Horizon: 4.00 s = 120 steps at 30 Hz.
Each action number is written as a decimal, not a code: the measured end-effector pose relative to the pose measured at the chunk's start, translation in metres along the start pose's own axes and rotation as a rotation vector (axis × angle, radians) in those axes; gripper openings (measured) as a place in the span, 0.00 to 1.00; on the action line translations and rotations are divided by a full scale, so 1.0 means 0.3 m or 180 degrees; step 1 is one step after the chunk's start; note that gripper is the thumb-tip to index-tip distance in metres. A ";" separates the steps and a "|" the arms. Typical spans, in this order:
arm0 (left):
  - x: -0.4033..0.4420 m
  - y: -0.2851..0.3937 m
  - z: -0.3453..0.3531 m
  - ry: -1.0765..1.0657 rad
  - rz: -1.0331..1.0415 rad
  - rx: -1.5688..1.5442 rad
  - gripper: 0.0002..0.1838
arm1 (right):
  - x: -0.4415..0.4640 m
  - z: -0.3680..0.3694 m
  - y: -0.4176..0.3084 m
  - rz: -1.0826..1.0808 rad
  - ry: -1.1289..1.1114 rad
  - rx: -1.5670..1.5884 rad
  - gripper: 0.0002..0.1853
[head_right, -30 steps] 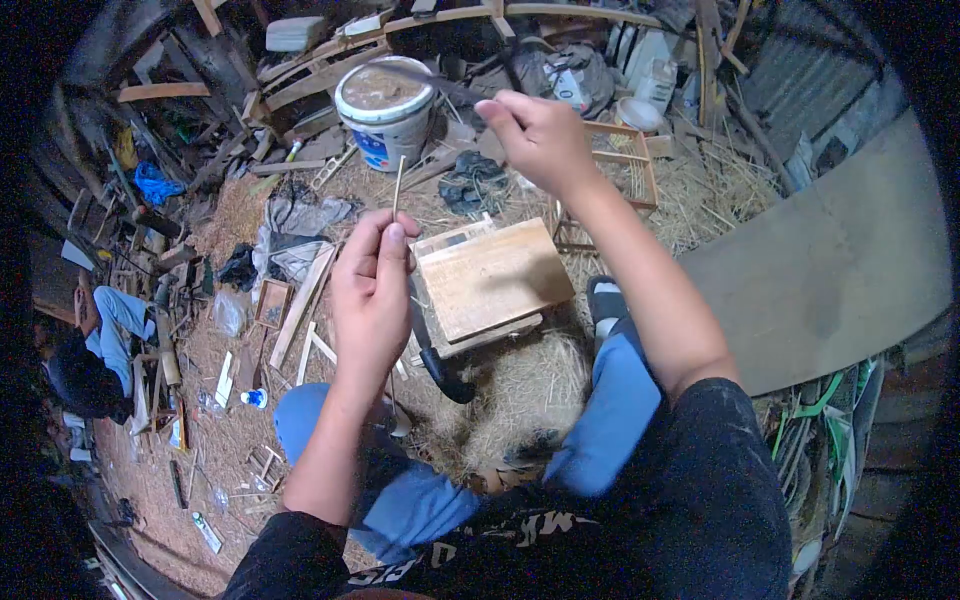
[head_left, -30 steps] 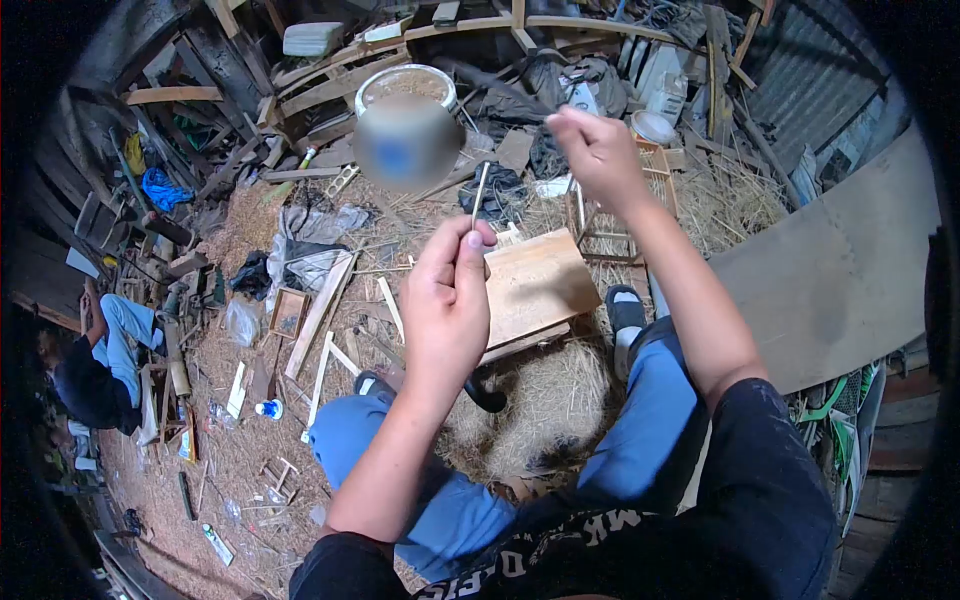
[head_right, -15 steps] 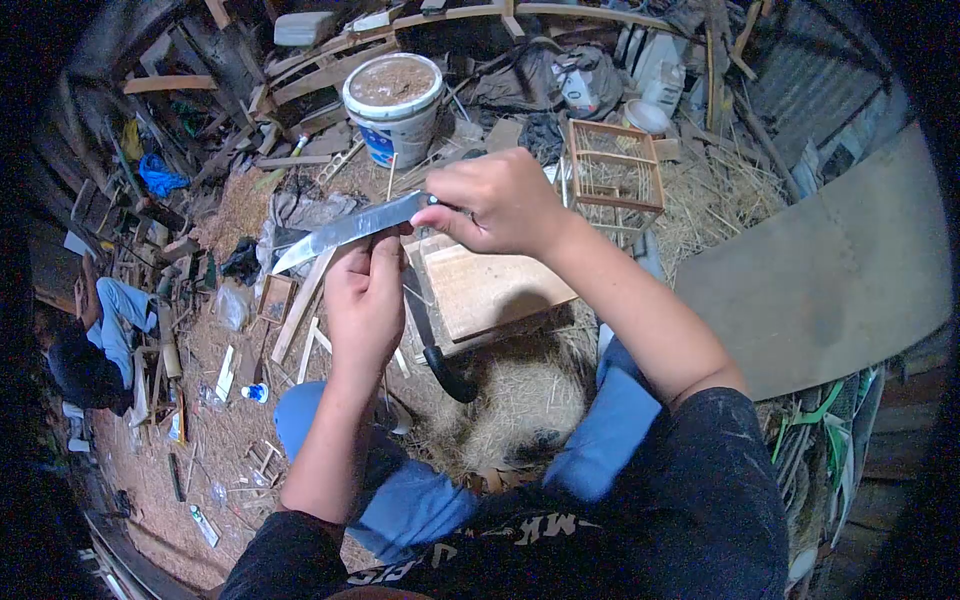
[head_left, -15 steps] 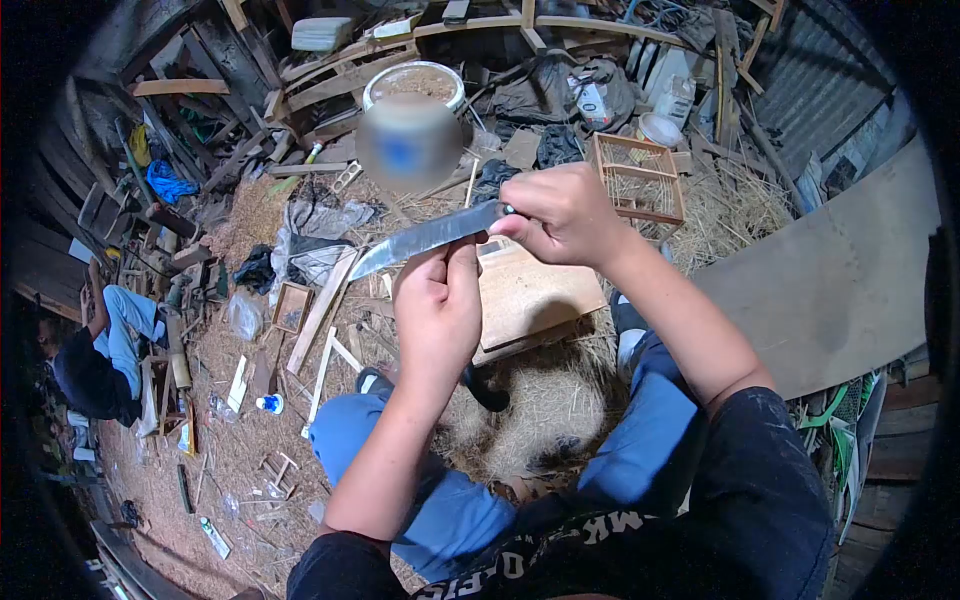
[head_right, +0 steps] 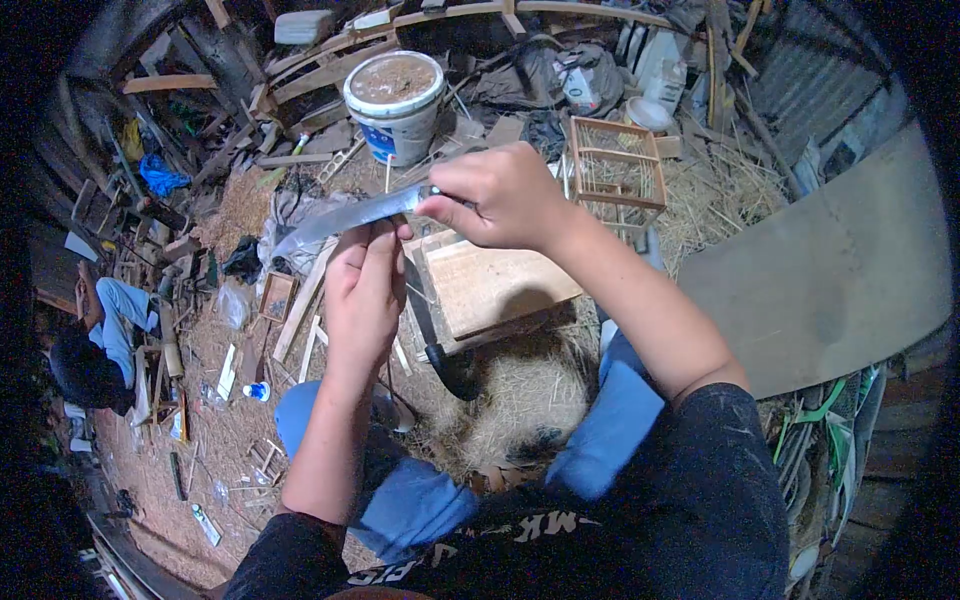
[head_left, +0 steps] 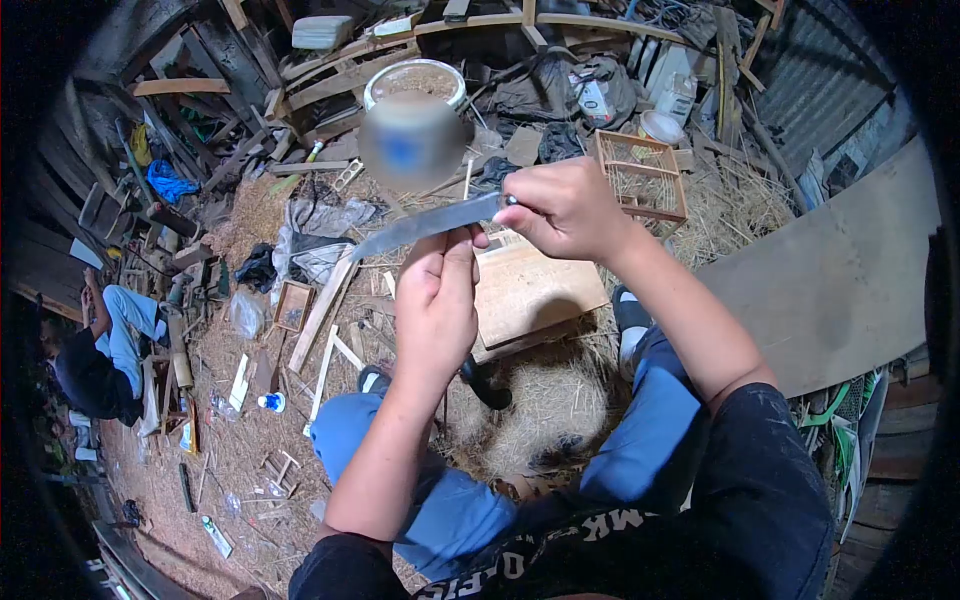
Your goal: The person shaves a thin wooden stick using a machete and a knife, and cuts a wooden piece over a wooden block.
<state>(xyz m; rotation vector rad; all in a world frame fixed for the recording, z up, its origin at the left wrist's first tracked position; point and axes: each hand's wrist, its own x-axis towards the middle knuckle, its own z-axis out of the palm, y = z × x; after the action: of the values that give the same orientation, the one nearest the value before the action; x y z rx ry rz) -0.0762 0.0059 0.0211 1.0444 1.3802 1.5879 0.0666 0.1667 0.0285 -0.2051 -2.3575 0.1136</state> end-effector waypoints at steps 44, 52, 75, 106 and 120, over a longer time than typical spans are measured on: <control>-0.032 0.054 0.024 -0.0554 -0.0593 -0.0994 0.11 | -0.028 -0.065 0.031 0.0573 0.0090 -0.0133 0.24; -0.018 0.007 0.016 -0.0614 -0.0367 -0.0398 0.12 | -0.070 -0.041 0.043 0.2308 0.0163 0.2082 0.29; 0.045 -0.185 -0.011 -0.0647 -0.0333 0.0533 0.10 | -0.123 -0.056 0.041 0.3780 0.0582 0.2946 0.08; -0.022 -0.916 -0.252 -0.1325 -0.0288 0.2808 0.12 | -0.997 0.437 -0.080 0.4581 -0.0181 0.0960 0.22; 0.069 -0.991 -0.293 -0.1705 -0.0689 0.2576 0.13 | -1.012 0.598 -0.063 0.5129 -0.0722 0.0851 0.28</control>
<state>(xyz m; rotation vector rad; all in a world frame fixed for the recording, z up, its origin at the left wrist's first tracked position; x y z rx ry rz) -0.1546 0.0275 -0.2789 1.5656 1.6870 0.4899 0.1521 0.0893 -0.3052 -1.9250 -1.7363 1.2080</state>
